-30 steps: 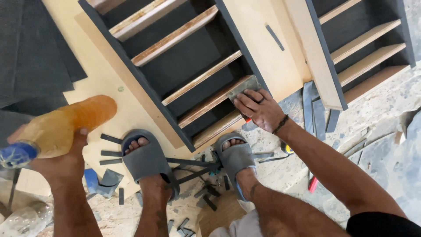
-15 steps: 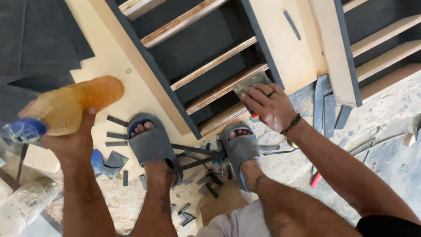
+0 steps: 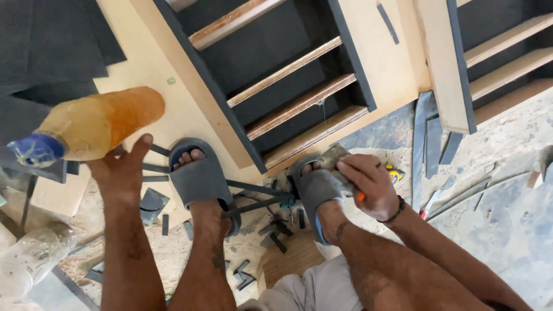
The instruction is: Sanding wooden shelf components and using a putty knife to apply or scrape material.
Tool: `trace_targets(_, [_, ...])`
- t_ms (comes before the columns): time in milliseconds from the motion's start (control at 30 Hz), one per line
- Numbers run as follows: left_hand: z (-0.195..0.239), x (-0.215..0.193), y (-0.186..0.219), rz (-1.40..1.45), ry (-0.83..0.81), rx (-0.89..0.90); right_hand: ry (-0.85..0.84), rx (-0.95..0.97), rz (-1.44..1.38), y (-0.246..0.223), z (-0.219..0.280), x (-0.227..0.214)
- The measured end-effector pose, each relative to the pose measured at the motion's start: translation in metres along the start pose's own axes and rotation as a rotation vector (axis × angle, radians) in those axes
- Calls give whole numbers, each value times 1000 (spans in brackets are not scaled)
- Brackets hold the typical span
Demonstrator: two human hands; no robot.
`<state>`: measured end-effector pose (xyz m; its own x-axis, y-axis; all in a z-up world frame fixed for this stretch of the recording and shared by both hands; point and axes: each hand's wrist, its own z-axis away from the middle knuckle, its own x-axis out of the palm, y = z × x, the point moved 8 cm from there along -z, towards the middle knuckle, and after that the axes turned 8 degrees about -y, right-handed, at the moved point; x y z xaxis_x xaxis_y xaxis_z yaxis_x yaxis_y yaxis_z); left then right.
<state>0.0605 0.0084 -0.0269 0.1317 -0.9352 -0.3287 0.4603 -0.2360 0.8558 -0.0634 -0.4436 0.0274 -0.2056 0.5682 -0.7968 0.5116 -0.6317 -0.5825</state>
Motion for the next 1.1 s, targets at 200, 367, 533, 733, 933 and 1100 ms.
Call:
trace_targets(200, [33, 47, -36, -117, -329, -284, 610, 336, -692, 65, 9, -69])
trace_targets(367, [42, 101, -16, -155, -543, -203, 363, 106, -147, 84, -32, -47])
trace_targets(533, [44, 122, -35, -166, -707, -144, 97, -71, 525, 63, -60, 9])
trace_targets(733, [49, 119, -45, -185, -697, -169, -16, -35, 652, 71, -59, 37])
trace_targets(933, [39, 124, -59, -182, -685, -195, -84, -14, 582, 58, -51, 7])
trace_targets(1100, [45, 145, -60, -55, -720, -245, 656, 329, -952, 99, -2, -66])
